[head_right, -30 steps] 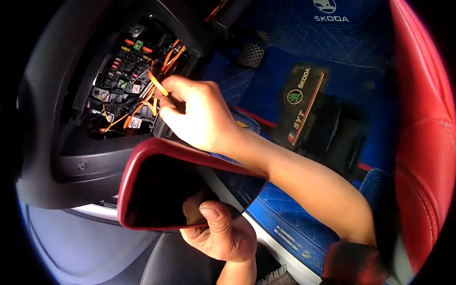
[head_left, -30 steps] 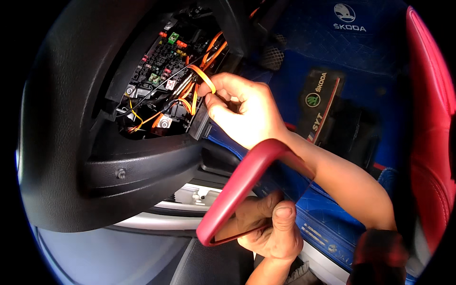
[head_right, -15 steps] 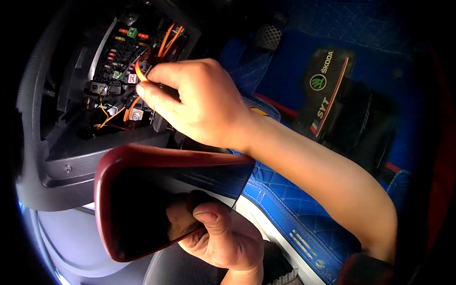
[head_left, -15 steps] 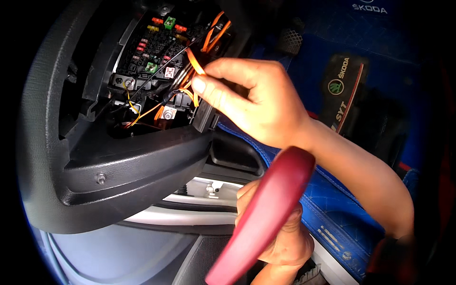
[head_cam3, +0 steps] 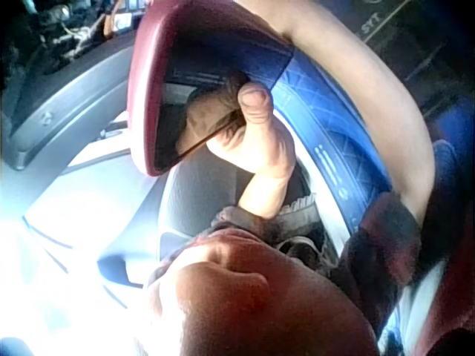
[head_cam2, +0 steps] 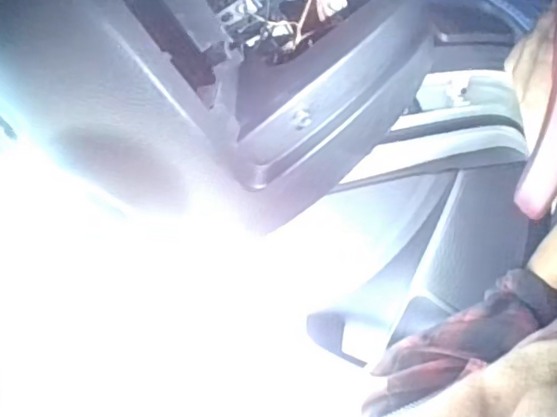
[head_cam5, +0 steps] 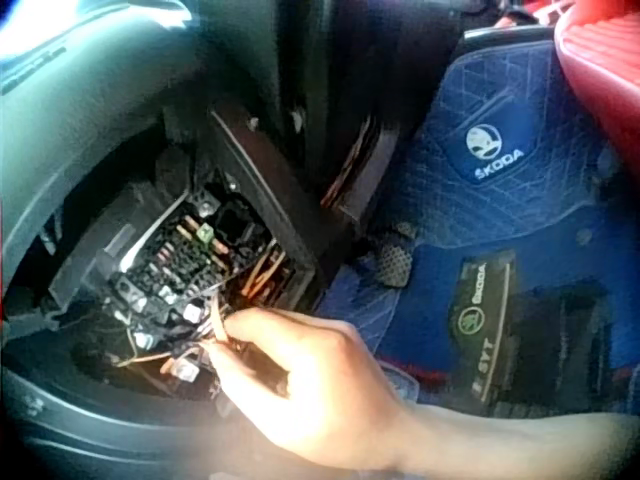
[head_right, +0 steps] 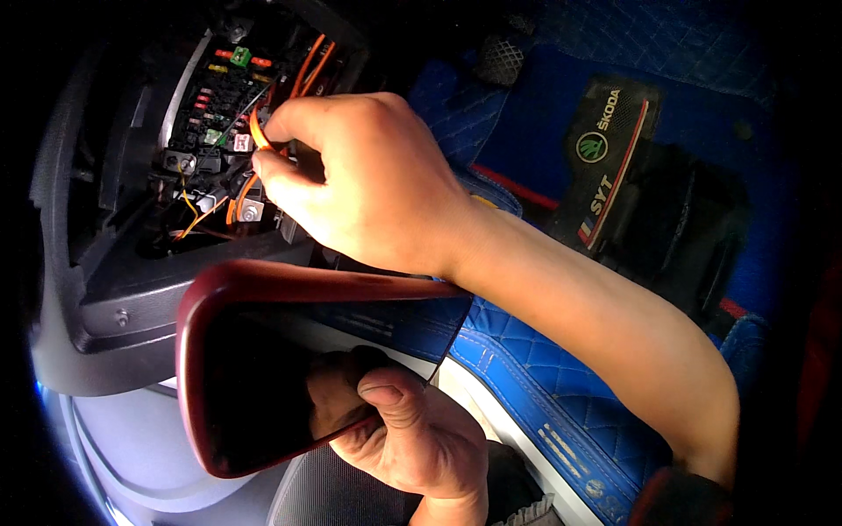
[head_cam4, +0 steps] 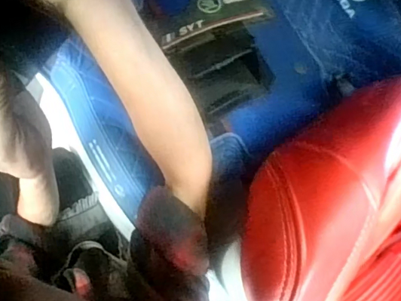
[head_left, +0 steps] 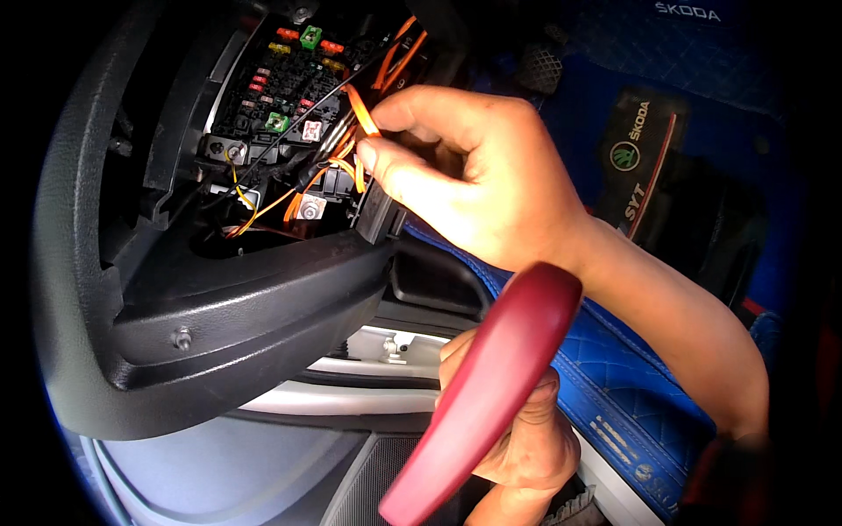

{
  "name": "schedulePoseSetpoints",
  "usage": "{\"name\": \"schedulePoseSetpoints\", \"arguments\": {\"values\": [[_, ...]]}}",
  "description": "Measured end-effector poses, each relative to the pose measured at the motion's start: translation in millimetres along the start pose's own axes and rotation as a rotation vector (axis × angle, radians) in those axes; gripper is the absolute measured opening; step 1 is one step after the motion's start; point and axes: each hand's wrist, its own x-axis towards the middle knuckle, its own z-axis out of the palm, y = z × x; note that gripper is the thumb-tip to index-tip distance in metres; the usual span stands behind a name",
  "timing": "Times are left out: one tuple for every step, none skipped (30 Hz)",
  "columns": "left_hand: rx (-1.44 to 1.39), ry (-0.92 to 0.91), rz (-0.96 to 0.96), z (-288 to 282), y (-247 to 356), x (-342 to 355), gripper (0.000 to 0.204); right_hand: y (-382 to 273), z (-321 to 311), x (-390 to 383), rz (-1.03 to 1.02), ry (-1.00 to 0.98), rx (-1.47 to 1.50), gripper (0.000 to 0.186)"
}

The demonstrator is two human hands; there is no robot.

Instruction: The person removes a small storage compartment from the dashboard to access the fuse box, then handles several wires and fuses within the exposed panel.

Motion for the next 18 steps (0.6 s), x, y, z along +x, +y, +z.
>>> {"name": "schedulePoseSetpoints", "arguments": {"values": [[0.004,-0.016,-0.016,-0.7,2.4,0.6,0.034,-0.6,-0.3,0.7,0.002,-0.006,-0.001,0.014],[0.003,-0.021,-0.024,0.0,4.2,1.0,0.034,-1.7,-0.6,1.1,0.001,-0.01,-0.008,0.015],[0.003,-0.028,-0.032,1.0,6.0,2.4,0.034,-2.7,-1.0,2.4,0.0,-0.012,-0.015,0.015],[0.001,-0.021,-0.032,1.6,7.2,2.8,0.033,-3.5,-0.3,2.2,-0.004,-0.013,-0.026,0.015],[0.009,-0.025,-0.025,1.1,7.9,3.3,0.033,-3.5,0.4,2.6,-0.009,-0.015,-0.03,0.015],[0.014,-0.028,-0.021,0.9,8.6,4.0,0.033,-3.5,1.0,3.3,-0.014,-0.018,-0.036,0.015],[0.031,-0.042,-0.011,-1.4,7.7,3.9,0.032,-3.4,0.9,3.5,-0.019,-0.019,-0.042,0.015],[0.041,-0.056,-0.002,-2.7,7.3,3.6,0.032,-3.6,0.9,3.3,-0.017,-0.022,-0.037,0.014],[0.051,-0.069,0.008,-4.0,7.1,3.4,0.031,-3.3,0.8,3.7,-0.03,-0.028,-0.039,0.014],[0.057,-0.083,0.016,-4.8,6.8,2.5,0.031,-2.8,0.2,3.5,-0.042,-0.032,-0.041,0.014],[0.046,-0.084,0.012,-4.1,6.9,1.8,0.03,-1.9,-0.6,4.2,-0.068,-0.038,-0.05,0.014],[0.036,-0.086,0.009,-2.9,7.3,1.1,0.03,-1.0,-1.0,4.3,-0.085,-0.039,-0.045,0.015],[0.01,-0.073,-0.007,-0.4,7.5,-0.8,0.029,0.4,-1.4,4.0,-0.101,-0.041,-0.04,0.015],[-0.016,-0.06,-0.023,1.6,8.2,-2.1,0.028,1.8,-1.5,3.5,-0.108,-0.037,-0.021,0.015],[-0.009,-0.068,-0.059,2.3,10.0,-2.8,0.028,2.1,-2.4,3.4,-0.116,-0.033,-0.002,0.015],[0.005,-0.07,-0.094,1.0,11.6,-3.5,0.027,2.9,-2.1,2.5,-0.101,-0.037,0.003,0.015],[0.019,-0.073,-0.129,0.6,12.7,-4.0,0.027,3.1,-2.3,1.4,-0.086,-0.04,0.008,0.014],[-0.022,-0.049,-0.134,2.7,12.2,-3.5,0.029,3.1,-2.4,0.4,-0.071,-0.044,0.013,0.014]]}}
